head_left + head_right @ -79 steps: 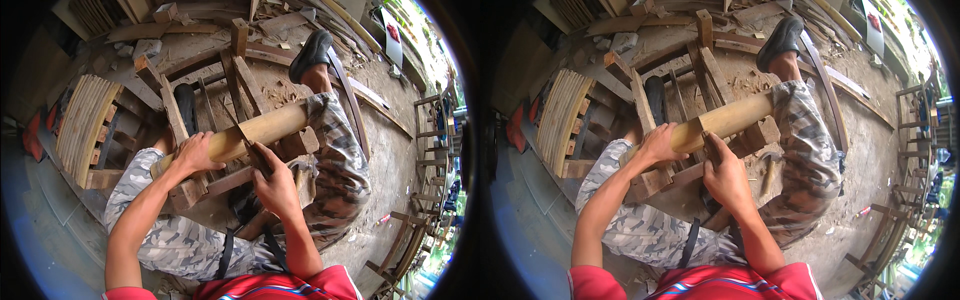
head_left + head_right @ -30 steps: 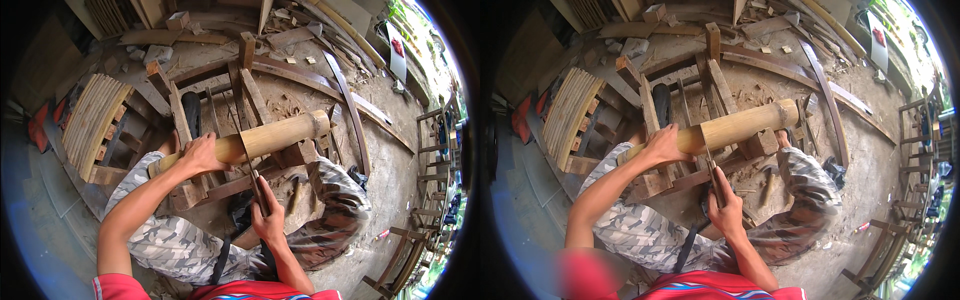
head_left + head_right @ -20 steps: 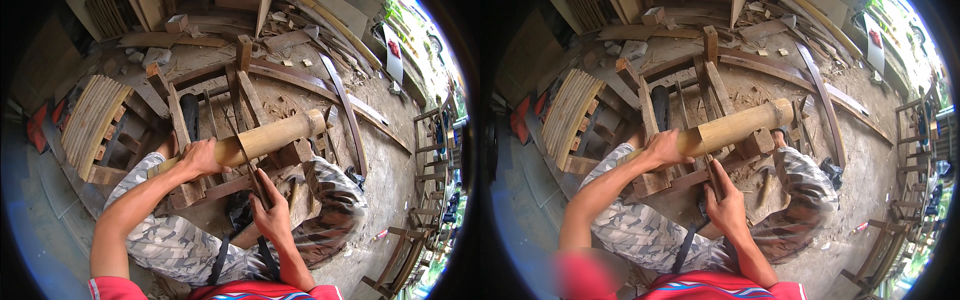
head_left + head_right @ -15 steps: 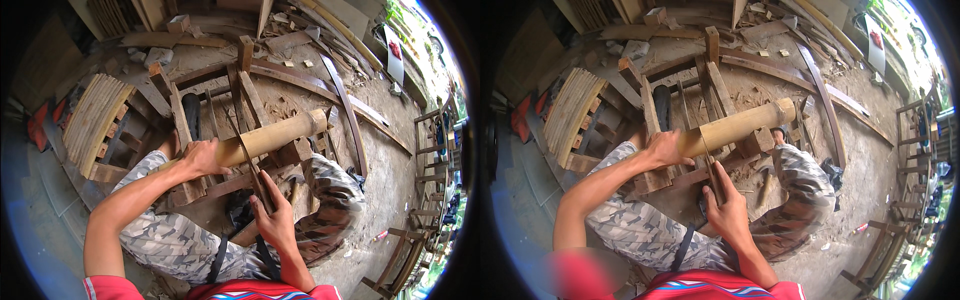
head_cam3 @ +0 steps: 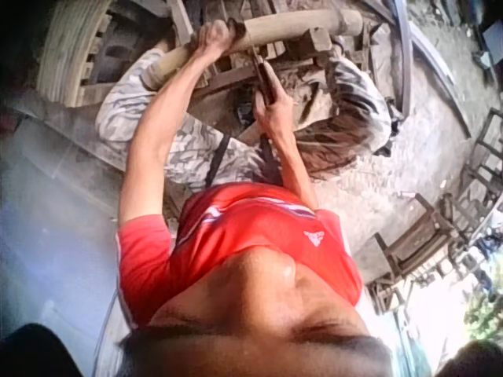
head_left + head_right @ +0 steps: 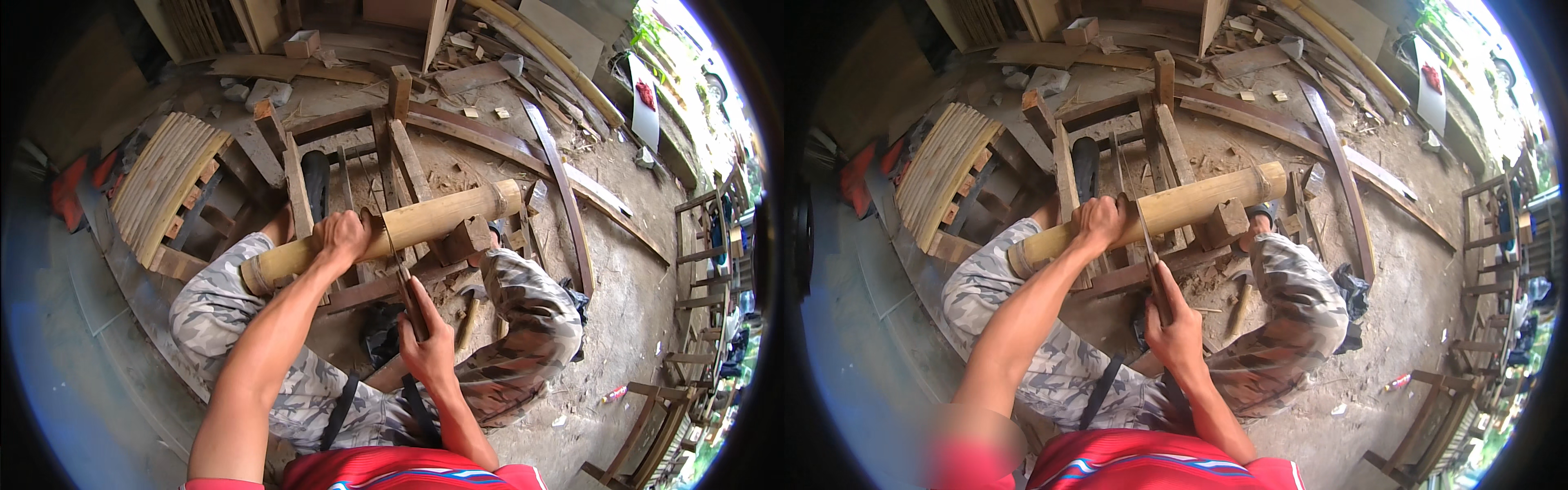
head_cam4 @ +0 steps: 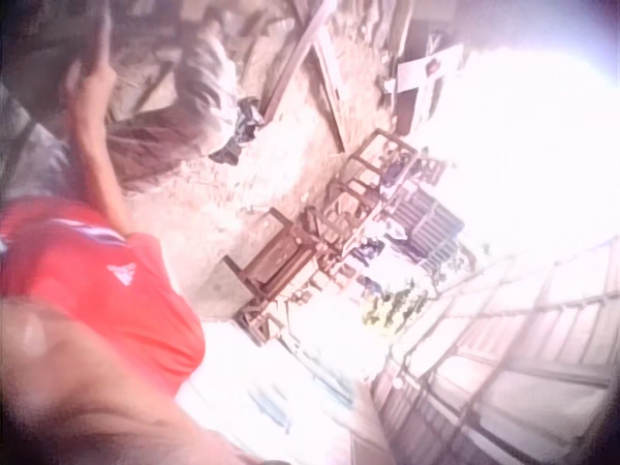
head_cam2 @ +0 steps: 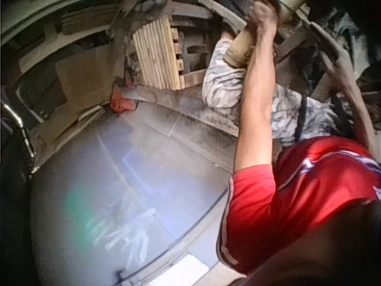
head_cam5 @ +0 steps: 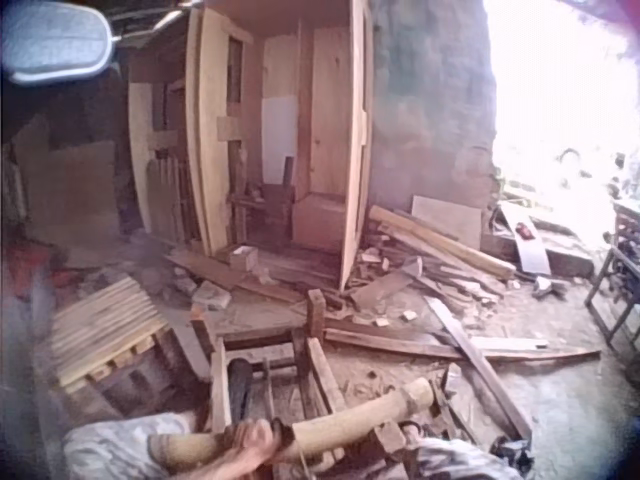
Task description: The person sits on the ground and uses a hand saw to cut a cylindrical bamboo pole that is clamped between wooden supports. The person repeatedly saws through the bamboo, rotates it, and continues cutting until a section is separated.
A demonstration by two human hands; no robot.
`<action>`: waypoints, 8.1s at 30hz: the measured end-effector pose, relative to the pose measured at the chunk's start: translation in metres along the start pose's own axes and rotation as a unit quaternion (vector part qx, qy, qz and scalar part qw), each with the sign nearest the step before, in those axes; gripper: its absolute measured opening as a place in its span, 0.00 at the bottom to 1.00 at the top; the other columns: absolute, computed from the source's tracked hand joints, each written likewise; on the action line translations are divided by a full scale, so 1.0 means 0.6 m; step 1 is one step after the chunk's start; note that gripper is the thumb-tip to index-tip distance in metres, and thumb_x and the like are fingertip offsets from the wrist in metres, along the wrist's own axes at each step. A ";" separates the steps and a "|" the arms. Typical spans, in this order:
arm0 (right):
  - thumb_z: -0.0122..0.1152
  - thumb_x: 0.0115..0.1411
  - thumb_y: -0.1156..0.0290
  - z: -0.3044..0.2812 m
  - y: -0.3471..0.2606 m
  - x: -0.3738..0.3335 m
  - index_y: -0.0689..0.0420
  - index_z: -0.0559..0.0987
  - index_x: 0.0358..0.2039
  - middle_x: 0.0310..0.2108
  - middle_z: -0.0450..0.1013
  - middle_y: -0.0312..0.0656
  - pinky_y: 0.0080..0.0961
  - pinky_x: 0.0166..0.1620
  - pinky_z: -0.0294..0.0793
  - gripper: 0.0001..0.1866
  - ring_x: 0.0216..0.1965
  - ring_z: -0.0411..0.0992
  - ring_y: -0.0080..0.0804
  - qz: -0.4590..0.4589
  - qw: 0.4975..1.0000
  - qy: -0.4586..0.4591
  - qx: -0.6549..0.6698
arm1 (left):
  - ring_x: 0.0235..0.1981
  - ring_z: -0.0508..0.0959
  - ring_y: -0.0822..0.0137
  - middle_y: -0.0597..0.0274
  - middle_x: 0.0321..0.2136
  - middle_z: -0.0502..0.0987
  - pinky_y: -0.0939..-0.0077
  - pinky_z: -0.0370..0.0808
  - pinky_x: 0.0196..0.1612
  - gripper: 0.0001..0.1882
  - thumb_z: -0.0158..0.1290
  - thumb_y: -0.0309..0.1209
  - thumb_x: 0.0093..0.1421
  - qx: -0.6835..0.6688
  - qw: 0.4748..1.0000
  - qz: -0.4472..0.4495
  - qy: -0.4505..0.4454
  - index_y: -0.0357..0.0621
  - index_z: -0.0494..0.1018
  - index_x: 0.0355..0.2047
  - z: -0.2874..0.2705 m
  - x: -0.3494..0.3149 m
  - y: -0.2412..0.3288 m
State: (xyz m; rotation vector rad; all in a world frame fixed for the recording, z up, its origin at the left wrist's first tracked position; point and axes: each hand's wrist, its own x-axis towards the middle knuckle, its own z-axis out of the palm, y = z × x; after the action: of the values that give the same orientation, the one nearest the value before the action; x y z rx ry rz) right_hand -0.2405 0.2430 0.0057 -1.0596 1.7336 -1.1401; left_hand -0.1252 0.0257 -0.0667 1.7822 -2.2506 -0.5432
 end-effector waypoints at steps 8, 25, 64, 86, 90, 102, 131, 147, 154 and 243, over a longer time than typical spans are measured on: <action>0.61 0.63 0.76 -0.051 -0.033 -0.032 0.55 0.67 0.68 0.43 0.78 0.63 0.42 0.42 0.79 0.32 0.41 0.79 0.63 -0.070 0.997 -0.018 -0.025 | 0.28 0.83 0.38 0.33 0.23 0.79 0.50 0.79 0.34 0.34 0.44 0.51 0.69 0.055 0.998 0.000 -0.041 0.31 0.80 0.22 -0.006 0.019 -0.012; 0.58 0.62 0.76 -0.005 -0.009 0.031 0.51 0.69 0.67 0.34 0.76 0.65 0.43 0.34 0.77 0.31 0.35 0.77 0.64 -0.057 0.998 0.017 0.004 | 0.26 0.82 0.35 0.31 0.21 0.77 0.46 0.78 0.33 0.30 0.43 0.43 0.70 0.068 0.997 0.026 0.029 0.31 0.80 0.21 0.001 0.014 -0.012; 0.55 0.57 0.84 -0.084 -0.015 -0.145 0.56 0.70 0.67 0.50 0.79 0.57 0.35 0.44 0.80 0.34 0.44 0.82 0.51 -0.016 0.999 -0.019 -0.033 | 0.28 0.83 0.35 0.30 0.23 0.78 0.45 0.78 0.37 0.30 0.43 0.44 0.69 0.056 0.998 -0.017 0.020 0.32 0.81 0.22 0.010 0.004 -0.009; 0.55 0.57 0.79 0.006 -0.014 0.089 0.56 0.72 0.65 0.45 0.77 0.65 0.36 0.45 0.79 0.31 0.47 0.77 0.59 -0.063 0.998 0.021 -0.005 | 0.28 0.84 0.38 0.32 0.24 0.78 0.47 0.79 0.35 0.29 0.43 0.43 0.67 0.050 0.996 0.005 0.075 0.34 0.82 0.20 0.004 -0.001 -0.001; 0.55 0.57 0.79 0.012 0.018 0.048 0.53 0.69 0.67 0.47 0.76 0.63 0.40 0.47 0.79 0.34 0.48 0.76 0.59 -0.137 0.990 0.028 -0.027 | 0.30 0.84 0.37 0.32 0.25 0.79 0.48 0.80 0.34 0.25 0.44 0.41 0.65 0.069 0.995 0.015 0.067 0.34 0.82 0.23 0.017 -0.013 -0.016; 0.57 0.59 0.83 -0.082 -0.081 -0.085 0.61 0.72 0.64 0.49 0.79 0.59 0.29 0.44 0.80 0.30 0.47 0.80 0.53 -0.032 0.997 -0.023 -0.062 | 0.07 0.72 0.62 0.52 0.08 0.73 0.59 0.69 0.15 0.33 0.42 0.44 0.73 0.035 0.999 0.022 0.003 0.44 0.74 0.10 0.010 0.019 -0.016; 0.58 0.57 0.84 -0.085 0.019 -0.178 0.60 0.73 0.64 0.51 0.79 0.58 0.28 0.45 0.80 0.31 0.46 0.83 0.49 0.023 1.000 0.005 -0.019 | 0.37 0.83 0.34 0.30 0.30 0.81 0.47 0.77 0.50 0.31 0.40 0.45 0.69 0.039 0.994 -0.030 -0.103 0.27 0.80 0.26 0.000 0.025 -0.015; 0.57 0.60 0.82 -0.061 -0.016 -0.092 0.58 0.71 0.66 0.47 0.82 0.51 0.21 0.41 0.77 0.32 0.40 0.80 0.22 0.009 1.000 -0.007 -0.014 | 0.29 0.84 0.39 0.34 0.25 0.81 0.48 0.79 0.43 0.31 0.40 0.43 0.70 0.017 0.990 -0.020 -0.142 0.30 0.79 0.23 -0.011 0.041 -0.012; 0.56 0.59 0.84 -0.051 0.013 -0.075 0.59 0.74 0.64 0.47 0.83 0.51 0.20 0.39 0.77 0.29 0.38 0.82 0.24 -0.057 0.998 0.032 -0.009 | 0.24 0.82 0.42 0.35 0.19 0.78 0.48 0.78 0.40 0.32 0.39 0.43 0.70 0.010 0.995 0.010 -0.103 0.31 0.77 0.18 0.013 0.048 -0.032; 0.58 0.52 0.82 -0.146 0.103 -0.116 0.66 0.50 0.74 0.31 0.80 0.45 0.28 0.40 0.78 0.49 0.29 0.80 0.33 -0.166 0.983 -0.027 0.080 | 0.48 0.81 0.45 0.38 0.49 0.78 0.56 0.79 0.55 0.53 0.69 0.45 0.41 0.137 0.919 0.229 -0.290 0.31 0.61 0.65 -0.047 0.064 0.007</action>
State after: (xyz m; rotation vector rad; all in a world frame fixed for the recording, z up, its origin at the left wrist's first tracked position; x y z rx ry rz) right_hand -0.3104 0.3474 -0.0162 -1.2965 1.4281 -1.4153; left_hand -0.1269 -0.0147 -0.0416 1.2074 -3.1617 -0.7577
